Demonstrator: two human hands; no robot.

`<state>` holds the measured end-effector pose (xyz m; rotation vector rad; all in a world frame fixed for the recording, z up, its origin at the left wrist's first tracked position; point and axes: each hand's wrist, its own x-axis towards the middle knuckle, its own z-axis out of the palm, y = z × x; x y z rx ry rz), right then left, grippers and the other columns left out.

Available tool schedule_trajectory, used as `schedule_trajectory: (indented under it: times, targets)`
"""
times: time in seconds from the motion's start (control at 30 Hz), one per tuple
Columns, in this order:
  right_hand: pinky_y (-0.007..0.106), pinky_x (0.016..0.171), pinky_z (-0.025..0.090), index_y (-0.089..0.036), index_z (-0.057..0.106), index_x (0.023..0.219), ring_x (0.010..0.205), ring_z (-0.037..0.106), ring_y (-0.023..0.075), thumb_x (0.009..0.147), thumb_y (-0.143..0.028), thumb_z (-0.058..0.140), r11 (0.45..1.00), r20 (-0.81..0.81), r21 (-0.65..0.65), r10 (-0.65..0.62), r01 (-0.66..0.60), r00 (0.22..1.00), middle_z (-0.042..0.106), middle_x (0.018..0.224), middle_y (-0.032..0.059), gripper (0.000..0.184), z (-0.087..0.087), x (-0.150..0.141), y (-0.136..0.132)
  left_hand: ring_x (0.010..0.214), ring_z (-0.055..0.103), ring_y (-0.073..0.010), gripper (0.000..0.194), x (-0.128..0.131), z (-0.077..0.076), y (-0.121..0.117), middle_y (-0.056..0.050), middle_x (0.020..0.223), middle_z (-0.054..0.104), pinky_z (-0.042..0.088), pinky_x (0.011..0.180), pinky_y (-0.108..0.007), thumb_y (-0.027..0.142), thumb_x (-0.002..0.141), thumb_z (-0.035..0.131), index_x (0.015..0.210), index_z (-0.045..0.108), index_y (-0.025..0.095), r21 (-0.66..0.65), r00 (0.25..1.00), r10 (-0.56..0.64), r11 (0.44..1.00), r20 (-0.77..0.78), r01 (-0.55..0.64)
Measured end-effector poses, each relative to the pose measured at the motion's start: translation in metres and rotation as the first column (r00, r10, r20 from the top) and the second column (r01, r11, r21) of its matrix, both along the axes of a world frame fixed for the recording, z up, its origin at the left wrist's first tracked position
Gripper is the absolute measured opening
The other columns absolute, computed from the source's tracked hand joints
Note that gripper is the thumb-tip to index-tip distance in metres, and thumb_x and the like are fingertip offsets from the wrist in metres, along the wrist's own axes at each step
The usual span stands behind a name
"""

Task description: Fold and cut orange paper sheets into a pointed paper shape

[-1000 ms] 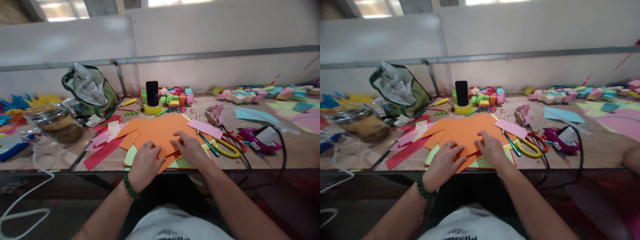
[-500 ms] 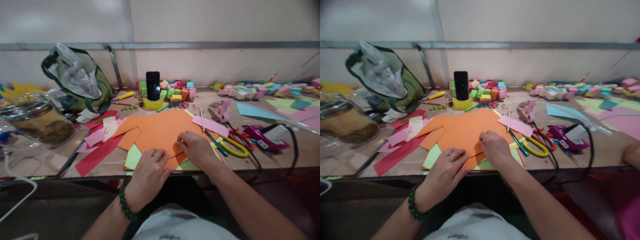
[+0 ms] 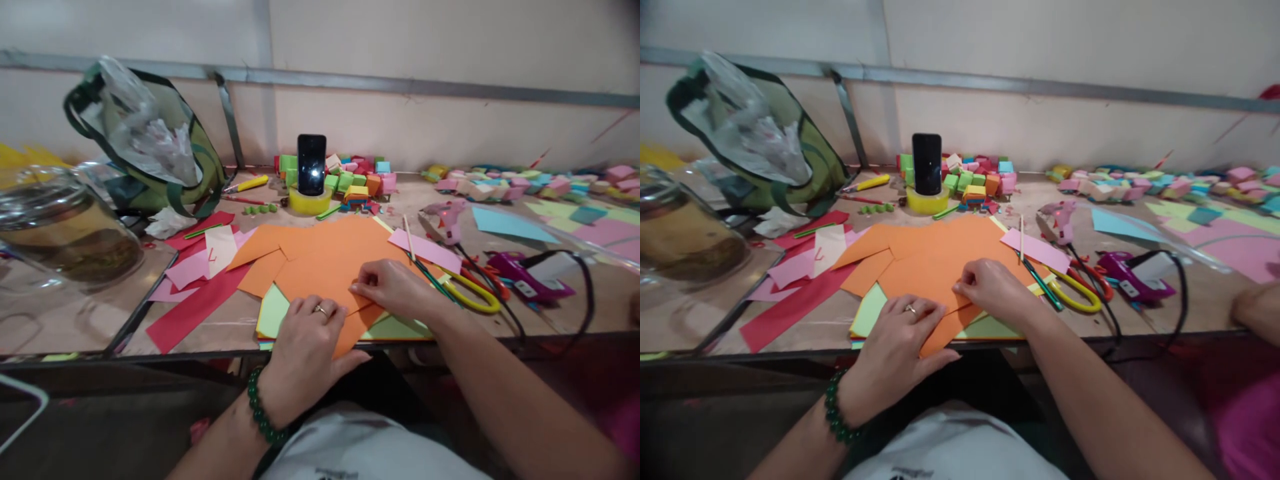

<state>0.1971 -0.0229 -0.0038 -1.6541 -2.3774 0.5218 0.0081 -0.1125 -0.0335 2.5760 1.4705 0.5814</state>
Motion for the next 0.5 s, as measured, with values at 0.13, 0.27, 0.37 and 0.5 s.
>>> schedule_trajectory:
  times: [0.13, 0.27, 0.37, 0.5]
  targets:
    - [0.024, 0.051, 0.033, -0.018, 0.062, 0.061, 0.057, 0.055, 0.0142, 0.076, -0.035, 0.062, 0.997, -0.020, 0.048, -0.061, 0.062, 0.998, 0.063, 0.058, 0.0008, 0.023, -0.006, 0.017, 0.009, 0.096, 0.052, -0.0265, 0.056, -0.001, -0.001, 0.000, -0.008, 0.105, 0.064, 0.038, 0.087, -0.044, 0.063, 0.080, 0.053, 0.112, 0.060, 0.018, 0.034, 0.999, 0.009, 0.999, 0.038, -0.011]
    - [0.024, 0.052, 0.034, -0.018, 0.063, 0.063, 0.057, 0.055, 0.0137, 0.077, -0.033, 0.063, 0.989, -0.077, 0.089, -0.114, 0.121, 0.990, 0.063, 0.060, 0.0010, 0.020, -0.011, 0.023, 0.004, 0.095, 0.052, -0.0262, 0.047, -0.001, -0.004, 0.000, -0.008, 0.102, 0.064, 0.037, 0.089, -0.044, 0.057, 0.081, 0.057, 0.109, 0.062, 0.019, 0.104, 0.999, 0.020, 0.994, 0.030, -0.023]
    - [0.022, 0.053, 0.035, -0.018, 0.065, 0.084, 0.057, 0.053, 0.0122, 0.081, -0.036, 0.058, 0.979, -0.167, 0.099, -0.160, 0.178, 0.973, 0.061, 0.061, -0.0010, 0.020, 0.004, 0.035, -0.025, 0.095, 0.050, -0.0281, 0.052, 0.001, -0.004, 0.000, -0.010, 0.102, 0.062, 0.037, 0.088, -0.045, 0.055, 0.079, 0.060, 0.115, 0.059, 0.017, 0.122, 0.998, 0.031, 0.992, -0.059, -0.024]
    - [0.020, 0.046, 0.035, -0.016, 0.069, 0.079, 0.047, 0.049, 0.0094, 0.081, -0.043, 0.056, 0.866, -0.533, -0.433, -0.022, -0.251, 0.846, 0.057, 0.058, -0.0019, 0.030, 0.022, 0.072, -0.088, 0.093, 0.048, -0.0293, 0.069, 0.006, -0.004, 0.000, -0.012, 0.101, 0.058, 0.041, 0.085, -0.045, 0.049, 0.075, 0.067, 0.133, 0.048, 0.018, 0.129, 0.981, 0.006, 0.991, -0.191, 0.019]
